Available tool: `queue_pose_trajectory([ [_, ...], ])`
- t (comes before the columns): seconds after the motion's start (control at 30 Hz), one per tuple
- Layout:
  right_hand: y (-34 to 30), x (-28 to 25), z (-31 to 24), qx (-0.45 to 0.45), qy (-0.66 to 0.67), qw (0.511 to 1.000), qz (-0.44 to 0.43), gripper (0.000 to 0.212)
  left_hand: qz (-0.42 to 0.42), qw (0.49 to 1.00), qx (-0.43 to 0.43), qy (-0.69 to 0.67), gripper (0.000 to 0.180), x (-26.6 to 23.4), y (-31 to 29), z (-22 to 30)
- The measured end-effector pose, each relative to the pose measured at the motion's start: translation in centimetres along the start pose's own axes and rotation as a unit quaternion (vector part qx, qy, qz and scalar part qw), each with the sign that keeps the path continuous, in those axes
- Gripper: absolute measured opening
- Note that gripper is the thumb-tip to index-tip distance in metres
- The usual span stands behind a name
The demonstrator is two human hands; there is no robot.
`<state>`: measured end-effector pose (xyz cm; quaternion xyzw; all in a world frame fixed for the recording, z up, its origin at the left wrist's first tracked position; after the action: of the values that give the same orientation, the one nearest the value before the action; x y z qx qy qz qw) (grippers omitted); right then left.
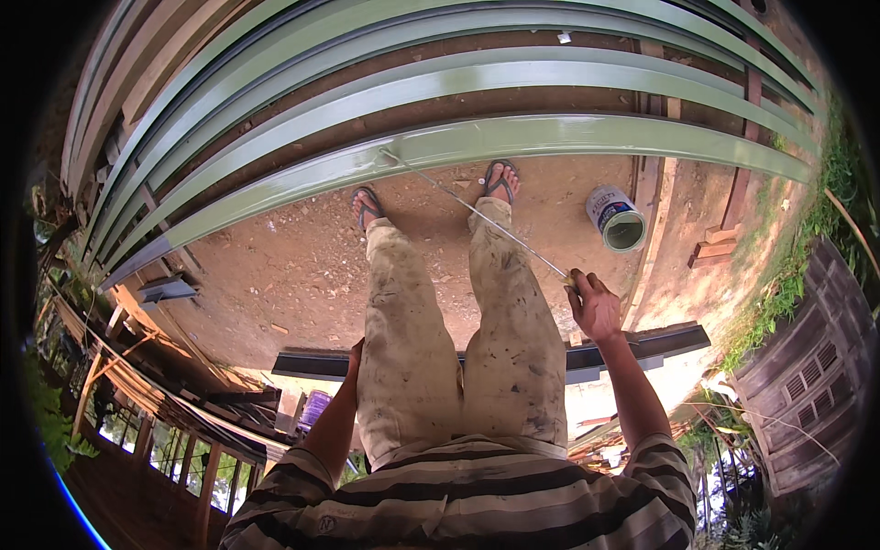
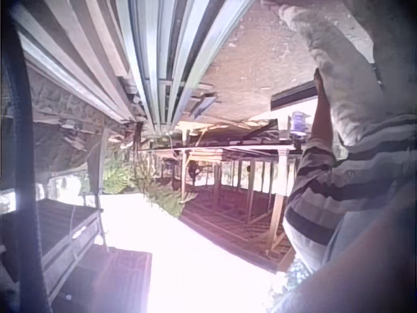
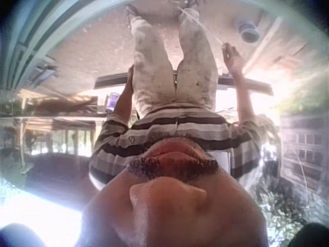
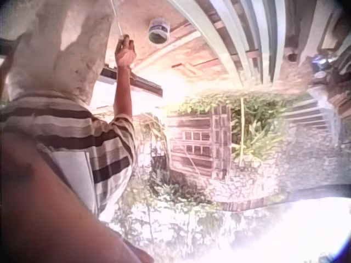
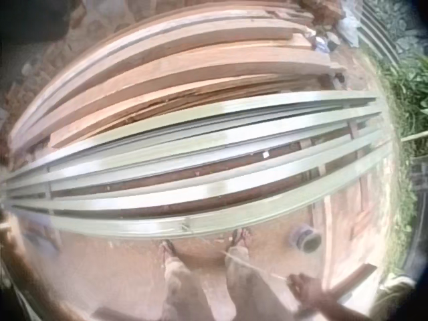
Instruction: The person paints long metal beams using a roller, dipping the roller into a paint bucket and applying the paint along the length of the beams laid out on a rack.
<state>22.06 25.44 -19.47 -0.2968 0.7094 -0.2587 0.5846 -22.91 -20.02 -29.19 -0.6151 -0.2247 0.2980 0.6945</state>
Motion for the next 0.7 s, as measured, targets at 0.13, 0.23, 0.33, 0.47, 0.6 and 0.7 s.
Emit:
queue_pose_trajectory([
  [0.13, 1.8, -5.0, 1.6, 0.015, -0.028, 0.999, 0.002, 0.022, 0.034, 0.859, 0.068, 0.506, 0.030, 0.7, -0.4, 5.6],
  [0.23, 2.7, -11.1, 6.4, 0.035, -0.083, 0.996, 0.014, 0.024, 0.053, 0.819, 0.147, 0.553, 0.031, 5.5, -4.8, 9.0],
  [0.33, 2.3, -19.3, 13.0, 0.073, -0.133, 0.988, 0.005, 0.032, 0.055, 0.831, 0.199, 0.517, 0.030, 7.0, -8.0, 9.6],
  [0.47, 1.2, -25.6, 19.5, -0.006, -0.167, 0.977, 0.131, 0.037, 0.055, 0.898, 0.188, 0.394, 0.028, 3.9, -9.4, 6.5],
  [0.6, 4.8, -26.3, 15.5, -0.036, -0.218, 0.970, 0.100, 0.034, 0.084, 0.928, 0.117, 0.344, 0.030, 4.0, -10.0, 2.6],
  [0.7, 8.2, -22.2, 10.3, -0.139, -0.272, 0.940, 0.152, 0.031, 0.084, 0.947, 0.111, 0.288, 0.032, 4.4, -10.8, 0.1],
])
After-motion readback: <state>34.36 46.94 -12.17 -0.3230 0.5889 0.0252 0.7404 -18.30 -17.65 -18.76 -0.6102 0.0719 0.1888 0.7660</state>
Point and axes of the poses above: each hand's wrist, its own y-axis towards the middle knuckle, its own x-axis out of the palm, z = x × y, the point moved 1 cm from there along y, towards the middle knuckle, and after that the axes turned 14 degrees about x, right-handed, at the moved point
